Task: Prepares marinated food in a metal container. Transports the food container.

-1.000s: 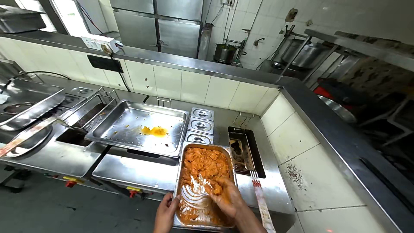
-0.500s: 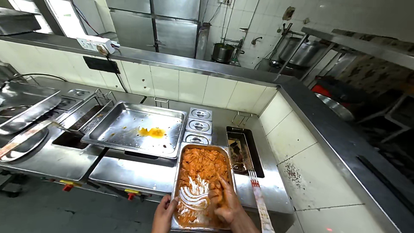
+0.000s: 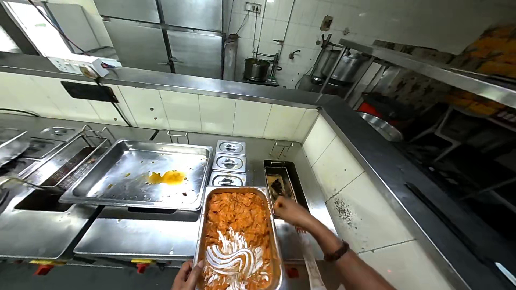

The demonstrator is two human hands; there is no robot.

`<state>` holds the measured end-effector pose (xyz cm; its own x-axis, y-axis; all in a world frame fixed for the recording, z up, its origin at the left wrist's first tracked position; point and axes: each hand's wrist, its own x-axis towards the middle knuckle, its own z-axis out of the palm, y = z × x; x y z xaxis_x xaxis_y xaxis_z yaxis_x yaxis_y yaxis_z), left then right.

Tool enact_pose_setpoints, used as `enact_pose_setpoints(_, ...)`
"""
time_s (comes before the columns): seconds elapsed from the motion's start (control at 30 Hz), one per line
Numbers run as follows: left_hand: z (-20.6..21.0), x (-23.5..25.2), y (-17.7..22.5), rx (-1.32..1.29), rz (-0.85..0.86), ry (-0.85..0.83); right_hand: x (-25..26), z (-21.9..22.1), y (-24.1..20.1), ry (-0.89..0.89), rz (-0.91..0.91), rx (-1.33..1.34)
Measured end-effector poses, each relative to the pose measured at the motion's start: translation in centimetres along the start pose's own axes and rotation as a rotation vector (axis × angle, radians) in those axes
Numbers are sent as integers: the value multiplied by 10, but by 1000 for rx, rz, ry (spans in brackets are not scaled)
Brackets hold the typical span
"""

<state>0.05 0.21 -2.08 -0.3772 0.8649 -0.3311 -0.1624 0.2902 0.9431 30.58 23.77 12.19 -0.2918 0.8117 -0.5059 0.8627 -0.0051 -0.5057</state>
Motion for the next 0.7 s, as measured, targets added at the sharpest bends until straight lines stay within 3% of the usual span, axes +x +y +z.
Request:
enact_pose_setpoints(0.17,-2,-1,-1,13,-11,29,80,-43,25,41,30,-378)
enact_pose_setpoints(0.43,-2,-6,4,82,-45,59,178,-10,69,74,90,-377)
enact_pose_setpoints(0.6,-3,-4,-2,118,-82,103,188,-3,67,45,124,-382)
enact_pose_setpoints(0.7,-2,-1,-2,124,-71,91,159,-16,43,223,102,-317)
